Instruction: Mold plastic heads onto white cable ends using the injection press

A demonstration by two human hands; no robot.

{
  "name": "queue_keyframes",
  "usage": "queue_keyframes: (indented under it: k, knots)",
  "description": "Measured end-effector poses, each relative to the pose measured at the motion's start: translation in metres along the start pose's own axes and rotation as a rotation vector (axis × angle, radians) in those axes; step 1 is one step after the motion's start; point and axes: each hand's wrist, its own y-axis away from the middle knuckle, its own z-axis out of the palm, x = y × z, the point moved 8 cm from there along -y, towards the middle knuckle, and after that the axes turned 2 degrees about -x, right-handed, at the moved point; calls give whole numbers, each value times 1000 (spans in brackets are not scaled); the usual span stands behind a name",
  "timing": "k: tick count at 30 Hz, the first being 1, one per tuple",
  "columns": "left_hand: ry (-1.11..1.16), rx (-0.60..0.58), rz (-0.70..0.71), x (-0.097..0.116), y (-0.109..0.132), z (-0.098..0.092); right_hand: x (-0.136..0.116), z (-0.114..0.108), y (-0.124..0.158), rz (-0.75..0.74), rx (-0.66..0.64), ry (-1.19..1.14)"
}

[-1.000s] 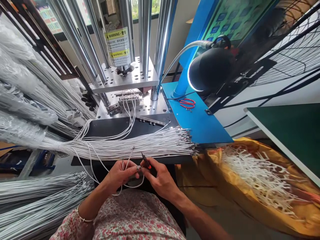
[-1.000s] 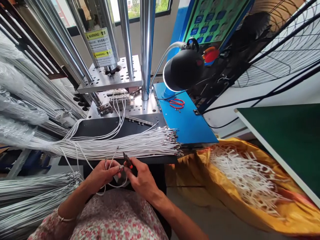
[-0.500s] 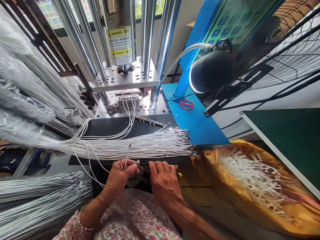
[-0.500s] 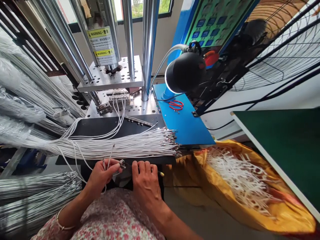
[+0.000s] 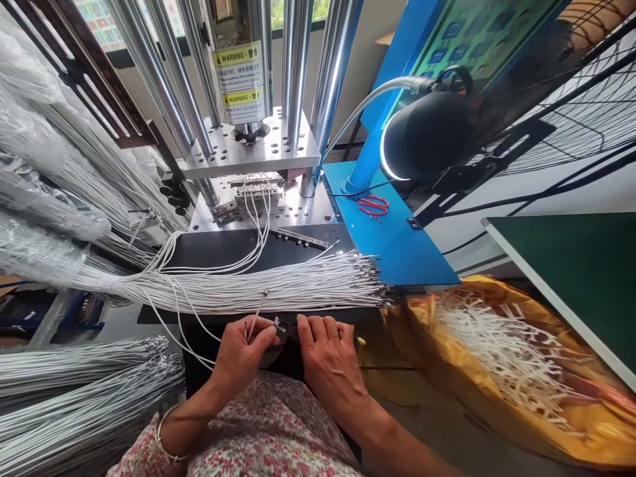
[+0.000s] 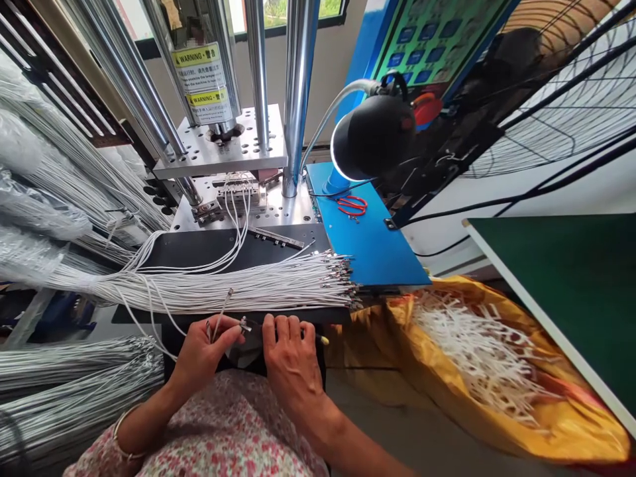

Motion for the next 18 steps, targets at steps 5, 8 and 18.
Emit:
queue_keyframes:
  k: [5, 8, 18]
  knots:
    - [-76, 14, 51, 4, 5, 1, -1, 2, 0, -34, -38, 47]
    - [-163, 14, 111, 9, 9, 1, -2, 5, 1, -38, -45, 37]
    - [-214, -29, 117, 13, 13, 1, -1, 20, 4, -15, -328, -267]
